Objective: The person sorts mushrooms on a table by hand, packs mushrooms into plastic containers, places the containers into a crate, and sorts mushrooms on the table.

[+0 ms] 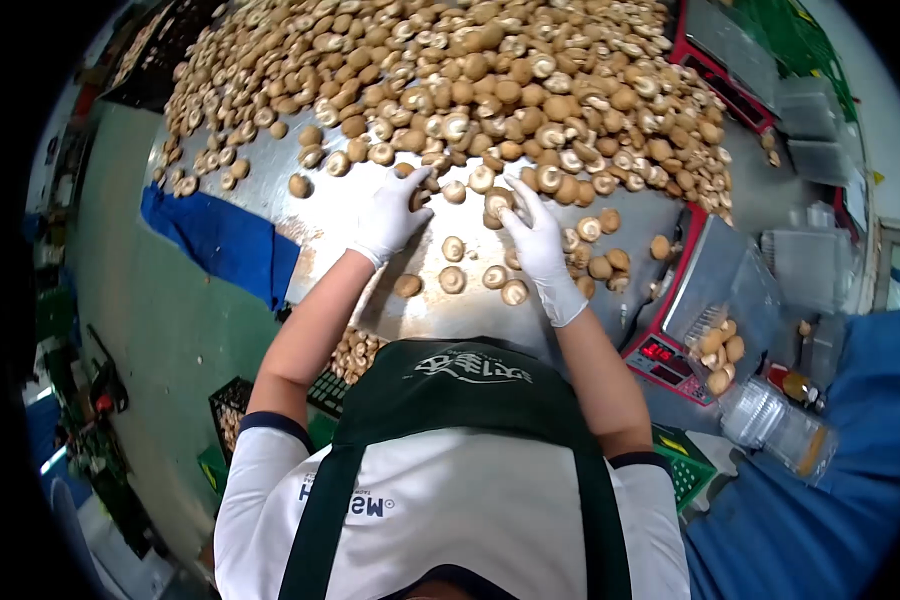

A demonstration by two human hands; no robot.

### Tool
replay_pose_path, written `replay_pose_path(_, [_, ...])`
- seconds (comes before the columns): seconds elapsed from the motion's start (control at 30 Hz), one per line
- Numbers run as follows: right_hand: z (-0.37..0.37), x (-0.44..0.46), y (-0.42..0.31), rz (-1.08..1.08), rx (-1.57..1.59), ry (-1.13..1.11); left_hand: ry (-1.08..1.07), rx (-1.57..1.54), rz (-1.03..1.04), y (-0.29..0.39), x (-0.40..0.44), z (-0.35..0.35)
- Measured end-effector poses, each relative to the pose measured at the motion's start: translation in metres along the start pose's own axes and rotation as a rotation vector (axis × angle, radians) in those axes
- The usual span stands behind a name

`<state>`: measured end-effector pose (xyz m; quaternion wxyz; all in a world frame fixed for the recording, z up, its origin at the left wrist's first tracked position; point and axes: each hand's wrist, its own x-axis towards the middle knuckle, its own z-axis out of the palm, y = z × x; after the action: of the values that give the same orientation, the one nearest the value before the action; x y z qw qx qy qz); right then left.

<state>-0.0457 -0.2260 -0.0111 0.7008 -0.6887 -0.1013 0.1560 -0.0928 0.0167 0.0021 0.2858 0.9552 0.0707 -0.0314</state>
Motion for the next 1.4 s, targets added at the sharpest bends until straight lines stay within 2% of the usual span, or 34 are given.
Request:
replay_pose_path(0.1, [-0.018, -0.016, -0.032, 0.198, 0.163, -0.082, 0.026, 0.048, 0.038, 0.001, 0.019, 0.004])
replay_pose_path(0.17, [-0.021, -0.026, -0.035, 0.239, 0.476, -0.098, 0.039, 0.071, 0.038, 0.000, 0.022, 0.008])
replay_pose_path(0.27, [-0.027, -0.037, -0.038, 0.288, 0.712, -0.079, 0.130, -0.101, -0.023, 0.003, 0.015, 0.005])
replay_pose_path(0.3, [-0.028, -0.040, -0.038, 0.295, 0.760, -0.049, 0.098, -0.289, -0.110, 0.012, 0.008, -0.006])
replay_pose_path(0.33, [-0.029, -0.044, -0.037, 0.304, 0.808, -0.020, 0.116, -0.559, -0.079, 0.008, 0.004, -0.002])
replay_pose_path(0.37, [-0.035, -0.049, -0.026, 0.296, 0.801, -0.012, -0.029, -0.917, -0.183, 0.006, -0.003, 0.003])
replay_pose_path(0.4, [-0.034, -0.052, -0.028, 0.268, 0.634, 0.034, -0.182, -1.270, -0.297, 0.014, -0.015, -0.001])
replay_pose_path(0.47, [-0.024, -0.057, -0.037, 0.220, 0.299, 0.115, -0.401, -1.437, -0.464, 0.036, -0.045, 0.005])
replay_pose_path(0.5, [-0.018, -0.060, -0.050, 0.071, -0.068, 0.043, -0.531, -1.505, -0.524, 0.045, -0.058, 0.011])
replay_pose_path(0.53, [-0.006, -0.065, -0.053, 0.004, -0.126, 0.014, -0.701, -1.569, -0.516, 0.052, -0.070, 0.019])
replay_pose_path(0.57, [0.004, -0.071, -0.058, -0.056, -0.273, -0.035, -0.677, -1.631, -0.601, 0.073, -0.081, 0.021])
replay_pose_path(0.6, [0.011, -0.076, -0.062, -0.117, -0.420, -0.085, -0.802, -1.659, -0.587, 0.057, -0.089, 0.045])
replay_pose_path(0.67, [0.018, -0.084, -0.064, -0.249, -0.683, -0.235, -0.719, -1.623, -0.738, 0.090, -0.098, 0.034])
replay_pose_path(0.7, [0.026, -0.090, -0.064, -0.205, -0.649, -0.256, -0.634, -1.626, -0.647, 0.090, -0.101, 0.044])
replay_pose_path(0.73, [0.026, -0.095, -0.071, -0.017, -0.592, -0.351, -0.671, -1.701, -0.620, 0.086, -0.107, 0.048])
replay_pose_path(0.8, [0.034, -0.100, -0.070, -0.156, -0.345, -0.277, -0.704, -1.775, -0.629, 0.080, -0.109, 0.046])
replay_pose_path(0.83, [0.035, -0.097, -0.069, -0.218, -0.340, -0.254, -0.605, -1.823, -0.617, 0.079, -0.109, 0.052])
replay_pose_path(0.93, [0.015, -0.059, -0.074, 0.093, -0.149, -0.461, -0.533, -1.768, -0.624, 0.067, -0.106, 0.061])
replay_pose_path(0.97, [0.009, -0.041, -0.086, 0.150, -0.246, -0.358, -0.560, -1.886, -0.542, 0.071, -0.101, 0.059])
replay_pose_path(1.0, [0.003, -0.022, -0.064, -0.051, -0.387, -0.151, -0.541, -1.836, -0.511, 0.078, -0.098, 0.054])
replay_pose_path(1.03, [-0.010, 0.008, -0.055, -0.316, -0.666, -0.018, -0.574, -1.847, -0.476, 0.076, -0.097, 0.053])
replay_pose_path(1.07, [-0.019, 0.024, -0.048, -0.437, -0.970, 0.157, -0.609, -1.855, -0.437, 0.075, -0.096, 0.051])
replay_pose_path(1.1, [-0.035, 0.035, -0.030, -0.297, -1.129, 0.155, -0.598, -1.850, -0.440, 0.074, -0.095, 0.048])
replay_pose_path(1.13, [-0.057, 0.041, -0.008, -0.196, -1.054, 0.082, -0.592, -1.846, -0.444, 0.075, -0.096, 0.043])
replay_pose_path(1.2, [-0.081, 0.041, -0.007, -0.220, -0.824, 0.098, -0.628, -1.857, -0.415, 0.064, -0.098, 0.040])
replay_pose_path(1.3, [-0.110, 0.031, -0.028, 0.090, 0.156, 0.331, -0.515, -1.864, -0.526, 0.051, -0.103, 0.033])
replay_pose_path(1.33, [-0.121, 0.030, -0.036, 0.113, 0.592, 0.289, -0.515, -1.891, -0.501, 0.041, -0.103, 0.036])
replay_pose_path(1.4, [-0.131, 0.025, -0.051, 0.159, 0.888, 0.328, -0.458, -1.927, -0.597, 0.033, -0.107, 0.036])
